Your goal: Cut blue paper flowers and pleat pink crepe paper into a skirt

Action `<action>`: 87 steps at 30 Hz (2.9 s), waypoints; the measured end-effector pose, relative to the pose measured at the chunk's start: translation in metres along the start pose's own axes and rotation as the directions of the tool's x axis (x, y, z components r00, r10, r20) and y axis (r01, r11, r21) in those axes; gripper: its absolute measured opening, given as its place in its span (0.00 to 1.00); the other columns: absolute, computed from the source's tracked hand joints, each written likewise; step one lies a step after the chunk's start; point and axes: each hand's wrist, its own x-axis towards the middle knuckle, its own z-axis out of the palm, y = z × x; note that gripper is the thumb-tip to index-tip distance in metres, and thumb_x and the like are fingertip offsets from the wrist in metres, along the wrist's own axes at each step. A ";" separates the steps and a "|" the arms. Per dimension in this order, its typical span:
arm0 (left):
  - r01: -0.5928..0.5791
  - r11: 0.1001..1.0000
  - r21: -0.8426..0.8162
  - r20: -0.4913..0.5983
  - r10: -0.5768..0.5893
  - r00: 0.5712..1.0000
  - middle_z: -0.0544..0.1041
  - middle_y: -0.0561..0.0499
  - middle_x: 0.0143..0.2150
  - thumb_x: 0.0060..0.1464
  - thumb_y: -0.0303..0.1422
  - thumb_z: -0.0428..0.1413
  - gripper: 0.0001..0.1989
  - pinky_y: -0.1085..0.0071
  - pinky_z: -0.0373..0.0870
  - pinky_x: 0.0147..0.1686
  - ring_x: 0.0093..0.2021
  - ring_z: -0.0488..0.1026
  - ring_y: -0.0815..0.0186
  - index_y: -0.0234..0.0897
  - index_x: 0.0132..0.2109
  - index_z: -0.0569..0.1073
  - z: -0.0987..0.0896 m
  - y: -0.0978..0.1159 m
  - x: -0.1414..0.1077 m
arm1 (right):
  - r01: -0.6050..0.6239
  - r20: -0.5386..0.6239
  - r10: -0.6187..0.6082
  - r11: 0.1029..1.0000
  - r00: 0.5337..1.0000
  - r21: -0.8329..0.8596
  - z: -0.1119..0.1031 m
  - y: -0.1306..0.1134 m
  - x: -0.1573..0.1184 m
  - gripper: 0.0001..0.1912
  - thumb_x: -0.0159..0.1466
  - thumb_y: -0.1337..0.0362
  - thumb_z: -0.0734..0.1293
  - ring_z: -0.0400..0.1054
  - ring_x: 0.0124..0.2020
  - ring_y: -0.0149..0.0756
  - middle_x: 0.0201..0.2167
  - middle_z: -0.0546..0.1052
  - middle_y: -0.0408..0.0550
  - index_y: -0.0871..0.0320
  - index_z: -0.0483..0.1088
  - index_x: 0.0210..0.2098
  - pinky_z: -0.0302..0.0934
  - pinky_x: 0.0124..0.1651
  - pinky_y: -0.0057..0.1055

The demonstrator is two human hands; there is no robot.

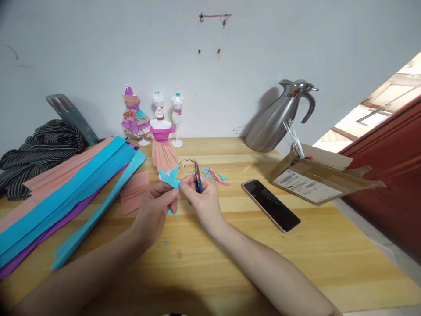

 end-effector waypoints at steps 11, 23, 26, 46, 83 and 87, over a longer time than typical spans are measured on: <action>0.040 0.997 -0.067 -0.103 -0.047 0.994 0.71 0.54 0.19 0.39 0.31 0.62 0.06 0.73 0.61 0.25 0.22 0.65 0.72 0.35 0.23 0.73 -0.001 0.003 0.007 | -0.125 0.147 0.102 0.980 0.984 0.155 0.000 -0.002 -0.001 0.16 0.55 0.51 0.71 0.38 0.14 0.21 0.14 0.51 0.31 0.58 0.69 0.29 0.33 0.18 0.24; 0.091 0.986 -0.138 -0.075 -0.102 0.992 0.75 0.50 0.22 0.37 0.30 0.65 0.08 0.72 0.69 0.33 0.28 0.73 0.68 0.31 0.23 0.74 -0.011 0.035 0.019 | -0.300 0.358 0.253 0.950 0.899 0.081 0.002 0.006 -0.006 0.23 0.58 0.42 0.66 0.36 0.14 0.22 0.13 0.49 0.31 0.58 0.66 0.27 0.32 0.16 0.23; 0.119 0.989 -0.094 -0.069 -0.125 0.990 0.76 0.49 0.22 0.38 0.30 0.65 0.08 0.72 0.69 0.32 0.27 0.73 0.68 0.31 0.23 0.74 -0.012 0.034 0.021 | -0.352 0.378 0.295 0.932 0.878 0.091 0.001 0.005 -0.005 0.24 0.58 0.42 0.66 0.35 0.14 0.21 0.13 0.48 0.31 0.58 0.65 0.27 0.32 0.16 0.23; 0.101 0.994 -0.050 -0.070 -0.104 0.992 0.76 0.50 0.23 0.41 0.30 0.63 0.07 0.74 0.68 0.32 0.27 0.72 0.70 0.32 0.23 0.74 -0.012 0.030 0.020 | -0.335 0.399 0.280 0.939 0.873 0.073 -0.001 0.007 -0.006 0.23 0.60 0.43 0.65 0.38 0.14 0.21 0.13 0.50 0.31 0.59 0.65 0.28 0.34 0.16 0.22; -0.034 0.997 0.063 -0.160 0.044 0.986 0.76 0.52 0.21 0.42 0.31 0.61 0.06 0.70 0.71 0.34 0.26 0.73 0.68 0.35 0.23 0.73 -0.003 0.019 0.013 | -0.196 0.335 0.197 0.980 0.921 -0.036 -0.002 0.012 -0.007 0.23 0.61 0.42 0.64 0.39 0.15 0.23 0.14 0.52 0.33 0.58 0.64 0.27 0.34 0.18 0.25; -0.026 0.999 0.043 -0.166 0.033 0.986 0.76 0.52 0.21 0.41 0.31 0.62 0.06 0.69 0.71 0.35 0.26 0.74 0.68 0.34 0.23 0.73 -0.003 0.018 0.013 | -0.195 0.336 0.199 0.980 0.921 -0.046 -0.001 0.011 -0.008 0.23 0.62 0.43 0.64 0.39 0.15 0.24 0.14 0.50 0.33 0.57 0.63 0.27 0.34 0.18 0.25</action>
